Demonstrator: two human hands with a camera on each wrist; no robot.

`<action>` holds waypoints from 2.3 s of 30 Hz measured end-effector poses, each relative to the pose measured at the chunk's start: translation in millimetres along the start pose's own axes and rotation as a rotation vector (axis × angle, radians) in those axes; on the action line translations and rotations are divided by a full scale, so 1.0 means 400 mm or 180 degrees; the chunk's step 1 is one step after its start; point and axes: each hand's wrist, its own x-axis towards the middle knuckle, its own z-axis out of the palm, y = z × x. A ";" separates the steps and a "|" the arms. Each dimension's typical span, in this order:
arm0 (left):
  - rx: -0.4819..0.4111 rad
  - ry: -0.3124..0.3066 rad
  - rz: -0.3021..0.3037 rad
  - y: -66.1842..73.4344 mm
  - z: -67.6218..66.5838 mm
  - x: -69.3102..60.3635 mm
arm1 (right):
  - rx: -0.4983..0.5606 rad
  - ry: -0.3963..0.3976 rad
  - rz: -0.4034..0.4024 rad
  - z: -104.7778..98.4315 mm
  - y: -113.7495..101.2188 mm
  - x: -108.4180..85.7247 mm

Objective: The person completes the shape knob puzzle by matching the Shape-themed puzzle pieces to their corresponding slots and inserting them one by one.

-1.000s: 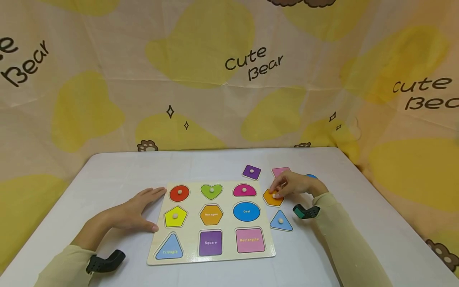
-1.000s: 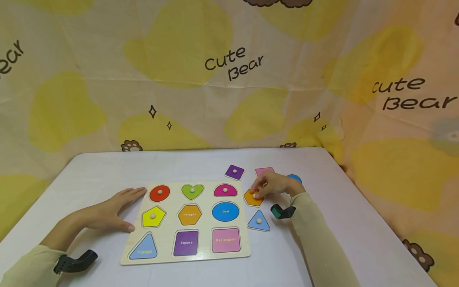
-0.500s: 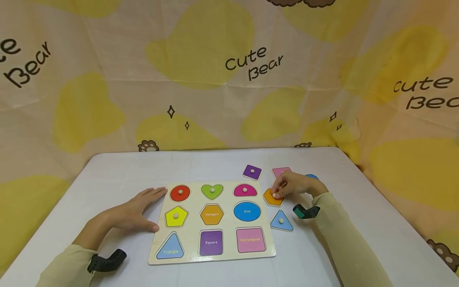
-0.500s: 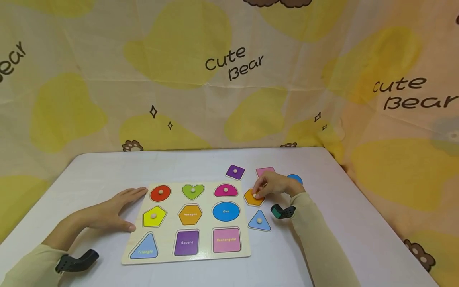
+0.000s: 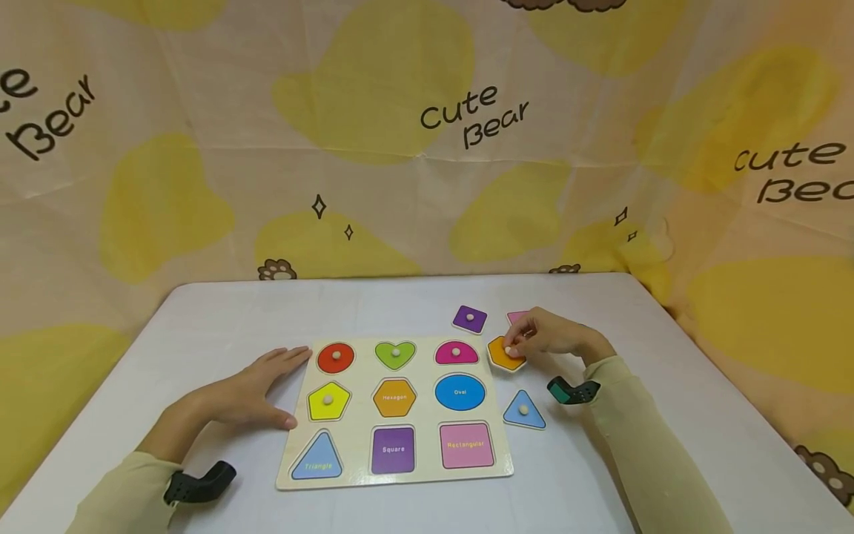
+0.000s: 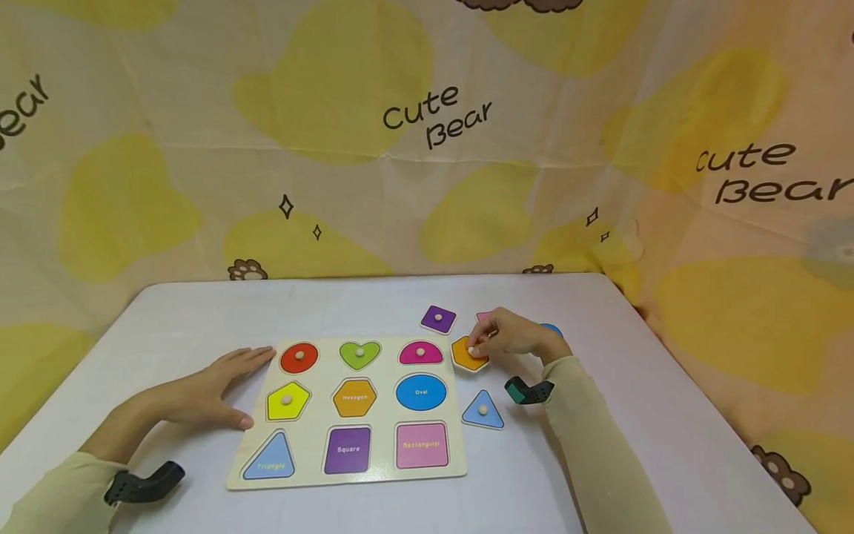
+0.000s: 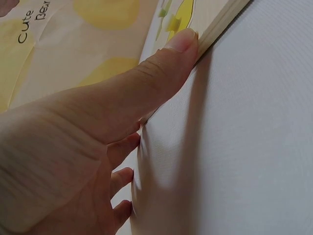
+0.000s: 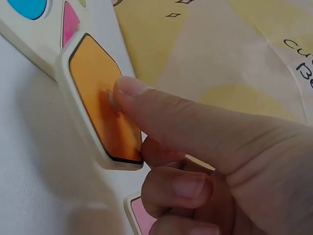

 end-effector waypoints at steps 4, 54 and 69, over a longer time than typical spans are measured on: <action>-0.0003 0.0003 0.0001 0.002 -0.002 -0.002 | 0.0044 0.0065 -0.0102 0.001 -0.013 0.001; -0.0042 -0.0021 -0.0014 0.004 0.000 -0.002 | 0.0237 0.0627 -0.0646 0.111 -0.133 0.040; -0.0017 -0.0007 0.0027 0.000 -0.001 -0.001 | 0.0271 0.0514 -0.0887 0.157 -0.165 0.052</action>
